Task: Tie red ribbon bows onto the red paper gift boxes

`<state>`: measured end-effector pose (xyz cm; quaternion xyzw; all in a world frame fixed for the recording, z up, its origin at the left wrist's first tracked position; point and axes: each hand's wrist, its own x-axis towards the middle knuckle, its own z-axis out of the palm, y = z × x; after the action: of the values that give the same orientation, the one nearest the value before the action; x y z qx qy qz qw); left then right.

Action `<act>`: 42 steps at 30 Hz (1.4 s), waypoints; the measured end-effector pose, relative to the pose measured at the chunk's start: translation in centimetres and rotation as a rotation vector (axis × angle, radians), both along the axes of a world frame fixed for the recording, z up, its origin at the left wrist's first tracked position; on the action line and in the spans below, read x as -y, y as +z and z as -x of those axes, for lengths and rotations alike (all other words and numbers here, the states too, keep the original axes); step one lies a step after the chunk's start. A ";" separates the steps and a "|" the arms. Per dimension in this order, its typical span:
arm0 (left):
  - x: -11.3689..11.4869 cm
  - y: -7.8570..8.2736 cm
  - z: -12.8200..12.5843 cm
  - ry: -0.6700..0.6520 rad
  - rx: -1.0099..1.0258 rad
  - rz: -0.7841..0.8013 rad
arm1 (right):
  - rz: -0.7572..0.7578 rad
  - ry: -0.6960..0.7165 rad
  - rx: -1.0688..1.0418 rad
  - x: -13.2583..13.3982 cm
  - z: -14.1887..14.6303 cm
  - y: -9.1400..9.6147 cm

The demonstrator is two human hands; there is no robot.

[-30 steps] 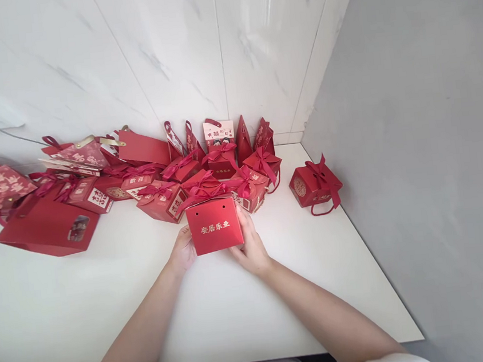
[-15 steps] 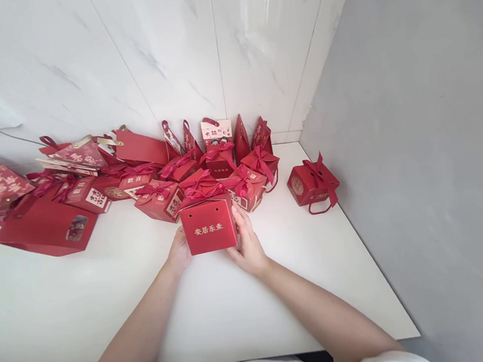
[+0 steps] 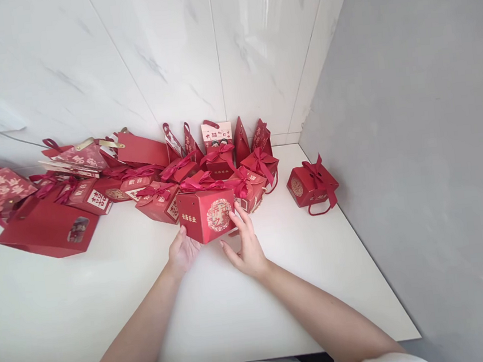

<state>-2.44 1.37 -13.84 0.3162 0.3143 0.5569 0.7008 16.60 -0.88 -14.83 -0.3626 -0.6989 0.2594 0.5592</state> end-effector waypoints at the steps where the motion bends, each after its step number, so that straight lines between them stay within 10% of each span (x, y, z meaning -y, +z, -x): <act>1: 0.0 0.2 0.0 -0.004 0.022 0.051 | 0.003 0.015 -0.004 0.1 0.0 0.0; 31: -0.2 0.6 -0.2 -0.020 0.106 0.330 | -0.031 0.001 0.195 -0.3 -0.6 -0.7; 42: -1.1 0.1 -0.4 0.114 -0.073 0.053 | 0.094 0.020 0.173 -0.3 -0.4 -0.6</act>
<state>-1.99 2.43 -13.69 0.2993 0.3717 0.5754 0.6642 17.03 -0.58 -15.46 -0.4023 -0.7354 0.2653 0.4764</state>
